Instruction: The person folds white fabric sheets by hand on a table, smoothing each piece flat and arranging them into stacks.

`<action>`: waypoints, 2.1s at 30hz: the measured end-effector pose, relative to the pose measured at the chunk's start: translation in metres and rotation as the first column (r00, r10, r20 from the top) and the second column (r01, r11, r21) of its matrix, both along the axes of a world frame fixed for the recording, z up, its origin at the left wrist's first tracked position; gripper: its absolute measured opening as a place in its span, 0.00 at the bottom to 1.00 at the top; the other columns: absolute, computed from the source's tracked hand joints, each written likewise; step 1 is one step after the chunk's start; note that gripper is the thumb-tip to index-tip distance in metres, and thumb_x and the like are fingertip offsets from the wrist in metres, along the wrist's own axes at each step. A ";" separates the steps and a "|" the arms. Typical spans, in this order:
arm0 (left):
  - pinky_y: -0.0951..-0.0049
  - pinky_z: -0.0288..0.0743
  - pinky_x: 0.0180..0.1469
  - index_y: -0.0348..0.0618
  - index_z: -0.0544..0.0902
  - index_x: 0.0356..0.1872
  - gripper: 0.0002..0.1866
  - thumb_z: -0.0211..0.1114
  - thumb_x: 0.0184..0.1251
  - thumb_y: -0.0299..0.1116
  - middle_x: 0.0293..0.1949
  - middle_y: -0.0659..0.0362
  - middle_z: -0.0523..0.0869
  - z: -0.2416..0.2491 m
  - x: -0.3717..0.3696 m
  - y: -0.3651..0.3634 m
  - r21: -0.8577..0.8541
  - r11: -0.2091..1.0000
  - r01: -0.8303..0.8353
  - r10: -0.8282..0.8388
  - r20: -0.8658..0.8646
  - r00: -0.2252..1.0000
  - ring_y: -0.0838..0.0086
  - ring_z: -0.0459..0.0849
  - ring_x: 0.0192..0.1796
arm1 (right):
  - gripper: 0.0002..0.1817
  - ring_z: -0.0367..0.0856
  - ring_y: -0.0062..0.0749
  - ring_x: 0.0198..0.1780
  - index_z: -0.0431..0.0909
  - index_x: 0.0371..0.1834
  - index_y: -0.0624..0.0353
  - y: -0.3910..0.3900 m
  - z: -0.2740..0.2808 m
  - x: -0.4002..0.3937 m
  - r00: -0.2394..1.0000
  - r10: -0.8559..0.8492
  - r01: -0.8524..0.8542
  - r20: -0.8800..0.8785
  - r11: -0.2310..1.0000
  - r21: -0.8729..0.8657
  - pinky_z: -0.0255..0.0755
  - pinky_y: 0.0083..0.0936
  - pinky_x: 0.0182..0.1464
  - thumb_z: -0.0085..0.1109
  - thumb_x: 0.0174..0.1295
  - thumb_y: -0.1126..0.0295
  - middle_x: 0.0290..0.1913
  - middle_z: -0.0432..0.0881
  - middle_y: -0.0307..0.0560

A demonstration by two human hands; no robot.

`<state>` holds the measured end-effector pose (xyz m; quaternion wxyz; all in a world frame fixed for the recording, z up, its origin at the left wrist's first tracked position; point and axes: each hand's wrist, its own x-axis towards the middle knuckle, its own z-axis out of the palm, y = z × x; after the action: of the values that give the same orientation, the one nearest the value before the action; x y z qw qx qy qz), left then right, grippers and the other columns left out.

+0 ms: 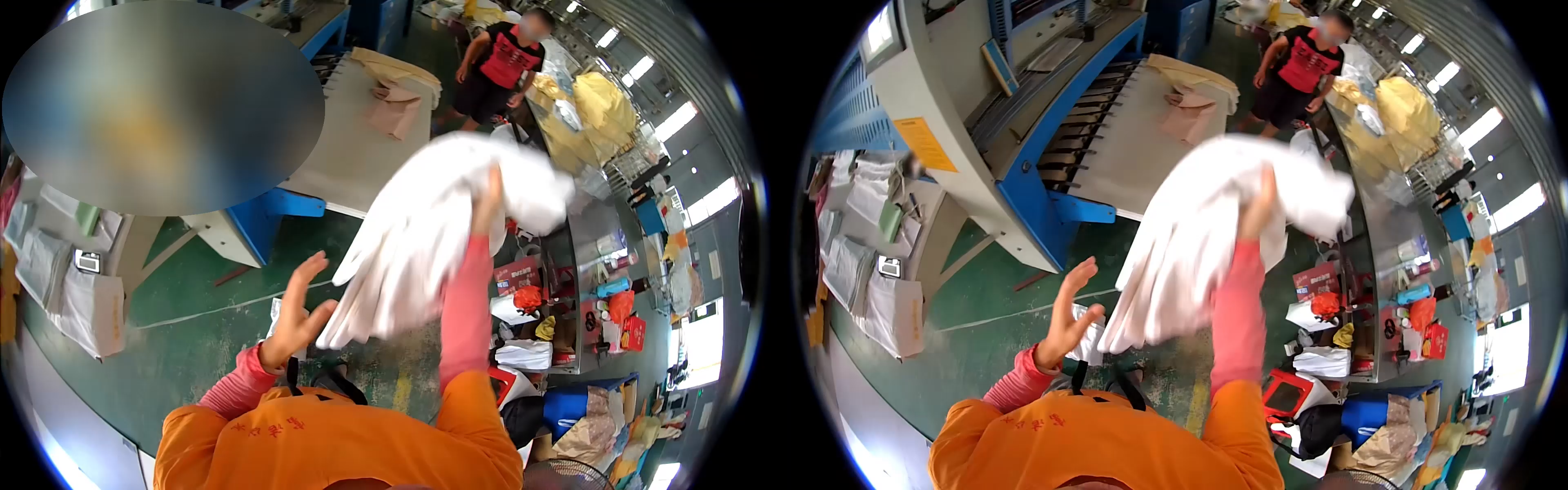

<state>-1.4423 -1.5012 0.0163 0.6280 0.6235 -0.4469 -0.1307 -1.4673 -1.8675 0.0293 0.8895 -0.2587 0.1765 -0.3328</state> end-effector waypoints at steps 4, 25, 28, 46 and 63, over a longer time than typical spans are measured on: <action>0.65 0.67 0.53 0.39 0.71 0.52 0.22 0.62 0.54 0.26 0.51 0.50 0.74 -0.071 0.023 0.054 0.290 0.939 -0.186 0.225 -0.109 0.968 0.60 0.76 0.50 | 0.26 0.69 0.33 0.49 0.70 0.50 0.59 -0.059 -0.033 0.078 0.889 -0.106 0.011 -0.446 0.977 -0.211 0.60 0.33 0.55 0.58 0.51 0.55 0.42 0.74 0.43; 0.54 0.56 0.61 0.48 0.59 0.62 0.42 0.69 0.43 0.39 0.61 0.41 0.58 -0.430 -0.001 0.340 0.994 -0.010 -0.106 0.330 0.104 0.938 0.46 0.60 0.61 | 0.66 0.56 0.49 0.65 0.41 0.69 0.44 0.339 -0.775 0.007 -0.231 -0.427 -0.919 -0.874 0.392 0.051 0.59 0.44 0.61 0.75 0.24 0.48 0.65 0.55 0.56; 0.54 0.57 0.60 0.48 0.60 0.61 0.42 0.71 0.40 0.37 0.60 0.42 0.60 -0.439 0.008 0.338 0.992 -0.032 -0.123 0.384 0.125 0.915 0.47 0.61 0.61 | 0.62 0.60 0.58 0.61 0.39 0.69 0.41 0.339 -0.827 0.053 -0.102 -0.414 -0.954 -0.904 0.297 -0.028 0.63 0.42 0.58 0.74 0.29 0.56 0.62 0.60 0.58; 0.62 0.70 0.49 0.43 0.76 0.47 0.25 0.67 0.45 0.40 0.41 0.47 0.79 -0.452 0.010 0.405 0.946 0.311 0.091 0.383 -0.212 0.899 0.55 0.77 0.45 | 0.17 0.75 0.23 0.32 0.73 0.39 0.61 0.242 -0.201 0.041 0.814 0.000 -0.250 -0.581 0.903 -0.349 0.71 0.21 0.34 0.57 0.41 0.76 0.32 0.76 0.38; 0.71 0.71 0.26 0.42 0.79 0.34 0.07 0.58 0.55 0.31 0.25 0.60 0.82 -0.382 -0.031 0.330 0.684 0.725 0.079 0.635 -0.708 0.310 0.73 0.80 0.27 | 0.21 0.76 0.51 0.46 0.74 0.46 0.63 -0.050 -0.238 0.163 0.301 -0.814 -0.597 -0.496 0.245 -0.764 0.68 0.37 0.49 0.45 0.56 0.60 0.43 0.77 0.59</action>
<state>-1.4734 -1.1709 -0.3662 0.5405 0.6753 0.1761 -0.4700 -1.3047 -1.9178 -0.2088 0.1801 -0.8524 0.4367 -0.2243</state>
